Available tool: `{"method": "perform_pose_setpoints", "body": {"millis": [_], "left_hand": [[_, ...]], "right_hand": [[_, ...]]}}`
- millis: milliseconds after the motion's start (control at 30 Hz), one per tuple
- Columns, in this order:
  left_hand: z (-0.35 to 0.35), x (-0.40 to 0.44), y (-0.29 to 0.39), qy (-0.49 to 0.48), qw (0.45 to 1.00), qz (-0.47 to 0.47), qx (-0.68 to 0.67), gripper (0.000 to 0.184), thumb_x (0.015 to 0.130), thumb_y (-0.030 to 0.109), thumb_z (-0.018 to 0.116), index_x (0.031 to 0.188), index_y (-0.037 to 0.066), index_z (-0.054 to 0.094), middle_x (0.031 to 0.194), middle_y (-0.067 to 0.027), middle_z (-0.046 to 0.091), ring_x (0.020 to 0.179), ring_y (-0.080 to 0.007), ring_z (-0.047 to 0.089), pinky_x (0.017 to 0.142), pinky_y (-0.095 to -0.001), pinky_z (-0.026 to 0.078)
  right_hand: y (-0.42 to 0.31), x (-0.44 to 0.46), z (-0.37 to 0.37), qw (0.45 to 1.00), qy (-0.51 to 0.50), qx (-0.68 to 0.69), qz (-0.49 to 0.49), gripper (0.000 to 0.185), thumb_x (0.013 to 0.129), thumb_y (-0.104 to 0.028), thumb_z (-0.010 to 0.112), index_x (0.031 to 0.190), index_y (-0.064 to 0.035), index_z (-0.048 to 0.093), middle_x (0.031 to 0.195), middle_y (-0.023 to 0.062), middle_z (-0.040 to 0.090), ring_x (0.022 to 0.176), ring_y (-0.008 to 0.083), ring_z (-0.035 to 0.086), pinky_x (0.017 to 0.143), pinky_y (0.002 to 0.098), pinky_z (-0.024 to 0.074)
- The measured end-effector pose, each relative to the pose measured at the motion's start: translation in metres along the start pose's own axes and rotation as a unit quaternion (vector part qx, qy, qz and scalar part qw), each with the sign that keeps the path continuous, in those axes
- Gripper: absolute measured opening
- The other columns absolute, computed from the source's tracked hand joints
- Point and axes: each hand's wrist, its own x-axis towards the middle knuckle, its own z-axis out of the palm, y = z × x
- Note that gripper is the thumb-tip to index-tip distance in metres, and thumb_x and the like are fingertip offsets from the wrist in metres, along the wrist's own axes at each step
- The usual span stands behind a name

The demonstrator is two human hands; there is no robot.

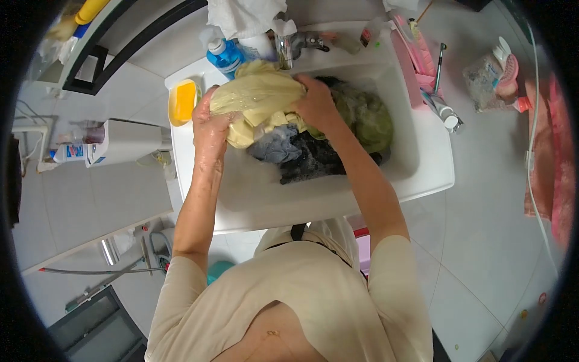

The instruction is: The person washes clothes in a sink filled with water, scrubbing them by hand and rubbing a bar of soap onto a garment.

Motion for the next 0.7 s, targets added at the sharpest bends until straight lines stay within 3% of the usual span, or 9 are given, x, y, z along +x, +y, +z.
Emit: {"method": "perform_pose_setpoints", "body": {"millis": [100,167,200,267,367,467,600,633,700], "left_hand": [[-0.028,-0.003,-0.050,0.006,0.991,0.048,0.128,0.032,0.073,-0.003,0.061,0.104,0.001,0.059,0.097,-0.0041,0.058,0.092,-0.0147,0.056,0.078,-0.0248,0.046],[-0.043,-0.010,-0.087,-0.022,0.980,0.031,0.194,0.033,0.076,0.002,0.063,0.108,0.002,0.057,0.102,-0.0046,0.056,0.095,-0.0159,0.054,0.081,-0.0263,0.044],[-0.056,-0.013,-0.117,-0.039,0.983,-0.049,0.174,0.037,0.075,0.004,0.065,0.111,0.003,0.056,0.111,-0.0072,0.052,0.103,-0.0191,0.050,0.085,-0.0288,0.042],[-0.079,-0.023,-0.160,-0.103,0.955,-0.022,0.278,0.053,0.073,0.010,0.068,0.123,0.007,0.049,0.130,-0.0114,0.041,0.121,-0.0278,0.039,0.096,-0.0347,0.036],[-0.048,-0.026,-0.149,-0.114,0.871,0.092,0.469,0.071,0.071,0.019,0.071,0.133,0.011,0.037,0.142,-0.0146,0.024,0.132,-0.0350,0.020,0.104,-0.0453,0.026],[-0.021,-0.014,-0.181,-0.161,0.813,0.037,0.558,0.082,0.072,0.029,0.071,0.139,0.014,0.026,0.146,-0.0161,0.015,0.134,-0.0371,0.012,0.104,-0.0556,0.017],[-0.040,-0.012,-0.248,-0.195,0.676,0.046,0.710,0.077,0.080,0.042,0.059,0.140,0.011,0.022,0.145,-0.0148,0.015,0.134,-0.0380,0.010,0.099,-0.0614,0.019],[-0.046,-0.009,-0.252,-0.213,0.671,0.028,0.710,0.072,0.083,0.040,0.055,0.138,0.008,0.023,0.143,-0.0159,0.019,0.135,-0.0377,0.010,0.099,-0.0597,0.021],[-0.080,-0.014,-0.306,-0.130,0.736,0.177,0.641,0.060,0.084,0.034,0.053,0.133,0.005,0.033,0.135,-0.0198,0.032,0.129,-0.0398,0.023,0.098,-0.0574,0.026]], "right_hand": [[-0.017,0.000,-0.011,0.996,0.042,0.077,-0.004,0.041,0.059,0.006,0.055,0.100,0.0016,0.057,0.093,0.0097,0.061,0.086,0.0148,0.056,0.078,0.0295,0.0460],[0.007,-0.005,0.009,0.972,0.116,0.184,-0.087,0.035,0.059,0.005,0.052,0.093,-0.0009,0.059,0.088,0.0094,0.062,0.087,0.0159,0.058,0.079,0.0301,0.0463],[0.023,-0.001,0.013,0.988,0.122,0.016,-0.096,0.036,0.061,0.002,0.054,0.096,-0.0017,0.058,0.093,0.0119,0.062,0.088,0.0215,0.060,0.080,0.0324,0.0464],[0.035,-0.003,0.020,0.983,0.074,-0.156,-0.066,0.043,0.058,-0.007,0.064,0.101,-0.0096,0.058,0.104,0.0126,0.058,0.097,0.0324,0.055,0.078,0.0349,0.0463],[0.064,-0.011,0.042,0.941,0.058,-0.276,-0.184,0.056,0.058,-0.026,0.070,0.110,-0.0150,0.055,0.116,0.0099,0.049,0.113,0.0297,0.043,0.084,0.0469,0.0403],[0.099,-0.018,0.064,0.910,0.001,-0.349,-0.226,0.066,0.055,-0.032,0.072,0.115,-0.0132,0.054,0.119,0.0085,0.046,0.110,0.0282,0.045,0.081,0.0496,0.0388],[0.143,-0.006,0.108,0.926,-0.081,-0.347,-0.127,0.054,0.064,-0.032,0.065,0.112,-0.0092,0.055,0.120,0.0157,0.045,0.101,0.0287,0.052,0.080,0.0445,0.0409],[0.145,-0.006,0.110,0.942,-0.067,-0.302,-0.129,0.044,0.067,-0.027,0.061,0.106,-0.0091,0.057,0.113,0.0168,0.050,0.092,0.0304,0.056,0.077,0.0449,0.0428],[0.136,0.008,0.105,0.934,-0.134,-0.315,-0.099,0.036,0.067,-0.024,0.060,0.100,-0.0086,0.059,0.103,0.0167,0.057,0.092,0.0307,0.058,0.077,0.0459,0.0433]]}}
